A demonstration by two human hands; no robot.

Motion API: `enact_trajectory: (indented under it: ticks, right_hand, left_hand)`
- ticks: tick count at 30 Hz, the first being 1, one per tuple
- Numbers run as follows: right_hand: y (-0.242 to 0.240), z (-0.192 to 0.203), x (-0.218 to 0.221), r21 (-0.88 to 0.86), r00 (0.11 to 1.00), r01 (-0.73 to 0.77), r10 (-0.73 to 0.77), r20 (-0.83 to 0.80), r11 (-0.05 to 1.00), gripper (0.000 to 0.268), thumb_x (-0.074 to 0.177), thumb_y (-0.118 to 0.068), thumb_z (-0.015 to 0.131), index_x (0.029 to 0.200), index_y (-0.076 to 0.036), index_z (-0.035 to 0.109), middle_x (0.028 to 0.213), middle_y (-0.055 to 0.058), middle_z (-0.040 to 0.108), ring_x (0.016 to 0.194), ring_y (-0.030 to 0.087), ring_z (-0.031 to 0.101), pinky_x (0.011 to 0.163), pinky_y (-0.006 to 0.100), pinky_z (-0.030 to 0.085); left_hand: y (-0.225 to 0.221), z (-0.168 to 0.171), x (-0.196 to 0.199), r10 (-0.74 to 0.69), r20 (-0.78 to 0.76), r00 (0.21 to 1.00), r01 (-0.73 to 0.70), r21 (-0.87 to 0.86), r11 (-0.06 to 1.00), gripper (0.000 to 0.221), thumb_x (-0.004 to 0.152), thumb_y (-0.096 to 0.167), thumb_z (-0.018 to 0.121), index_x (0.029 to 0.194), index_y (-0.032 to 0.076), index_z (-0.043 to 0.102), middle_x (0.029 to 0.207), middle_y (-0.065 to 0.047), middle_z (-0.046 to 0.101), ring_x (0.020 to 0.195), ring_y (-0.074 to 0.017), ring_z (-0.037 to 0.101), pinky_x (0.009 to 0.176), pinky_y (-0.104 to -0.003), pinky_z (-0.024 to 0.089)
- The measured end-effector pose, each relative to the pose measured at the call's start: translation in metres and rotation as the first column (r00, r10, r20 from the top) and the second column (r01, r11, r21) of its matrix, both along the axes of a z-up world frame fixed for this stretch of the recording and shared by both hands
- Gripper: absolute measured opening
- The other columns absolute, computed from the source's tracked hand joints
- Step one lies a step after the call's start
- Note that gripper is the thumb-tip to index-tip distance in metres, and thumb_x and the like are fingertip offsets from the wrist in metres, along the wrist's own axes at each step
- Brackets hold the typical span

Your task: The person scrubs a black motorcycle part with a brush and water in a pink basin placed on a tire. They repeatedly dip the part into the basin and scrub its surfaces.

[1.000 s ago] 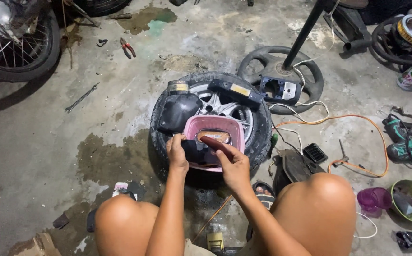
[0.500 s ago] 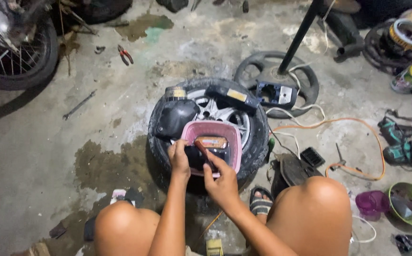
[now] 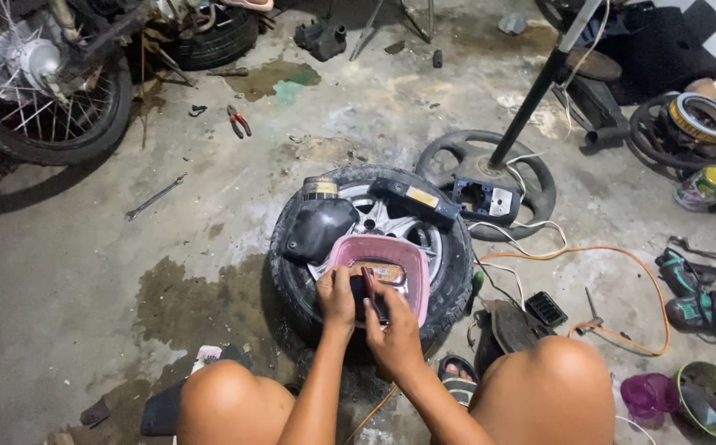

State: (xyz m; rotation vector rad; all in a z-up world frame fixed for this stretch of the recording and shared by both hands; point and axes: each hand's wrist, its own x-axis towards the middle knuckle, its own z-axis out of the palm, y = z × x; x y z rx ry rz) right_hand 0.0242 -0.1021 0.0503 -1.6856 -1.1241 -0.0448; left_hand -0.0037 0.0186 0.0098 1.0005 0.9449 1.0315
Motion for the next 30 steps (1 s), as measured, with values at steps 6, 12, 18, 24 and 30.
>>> enact_trajectory:
  ticks: [6,12,18,24,30]
  right_hand:
    - [0.002,-0.005,-0.003,-0.090,1.000,-0.013,0.012,-0.012,0.996,0.047,0.102,-0.013,0.054,0.149,-0.011,0.053,0.119,0.016,0.069,0.107,0.028,0.067,0.095,0.037,0.051]
    - [0.007,-0.003,0.000,-0.118,0.990,-0.135,0.139,0.032,0.984,0.049,0.102,-0.010,0.049,0.150,0.003,0.045,0.158,0.020,0.044,0.151,0.039,0.036,0.127,0.047,0.024]
    - [-0.004,-0.010,-0.010,-0.238,0.989,-0.148,0.147,-0.023,0.960,0.052,0.104,-0.014,0.045,0.151,0.007,0.038,0.160,0.026,0.037,0.151,0.040,0.033,0.125,0.047,0.025]
    - [-0.013,0.031,-0.016,-0.474,0.991,-0.111,0.063,-0.116,0.873,0.055,0.102,-0.014,0.031,0.155,0.003,0.032,0.164,0.024,0.029,0.154,0.040,0.023,0.123,0.057,0.013]
    - [-0.013,0.004,0.011,-0.535,0.995,-0.057,0.093,0.039,0.843,0.075,0.087,0.007,0.045,0.158,0.003,0.023,0.162,0.032,0.026,0.149,0.052,0.025,0.124,0.058,0.018]
  left_hand:
    - [-0.005,0.016,-0.005,0.020,0.006,1.000,-0.020,0.010,1.000,0.025,0.083,0.016,0.053,0.058,0.013,0.055,0.059,0.005,0.053,0.059,-0.0105,0.049,0.057,-0.031,0.043]
    - [-0.006,0.003,0.000,-0.005,0.039,0.999,0.005,0.011,1.000,0.028,0.086,0.016,0.051,0.061,0.010,0.062,0.062,0.000,0.064,0.058,-0.0139,0.057,0.056,-0.033,0.049]
    - [0.002,-0.041,0.009,0.169,-0.141,0.975,-0.106,0.369,0.923,0.028,0.084,0.013,0.050,0.057,0.007,0.057,0.054,0.000,0.057,0.057,-0.0147,0.049,0.060,-0.038,0.045]
    - [-0.012,-0.019,0.010,0.191,-0.250,0.949,-0.083,0.384,0.919,0.031,0.085,0.020,0.052,0.060,0.005,0.064,0.054,-0.007,0.065,0.054,-0.0177,0.056,0.061,-0.042,0.048]
    - [-0.019,-0.032,0.020,0.169,-0.239,0.956,-0.043,0.457,0.889,0.037,0.088,0.019,0.051,0.053,0.008,0.049,0.048,-0.001,0.046,0.051,-0.0142,0.043,0.053,-0.045,0.037]
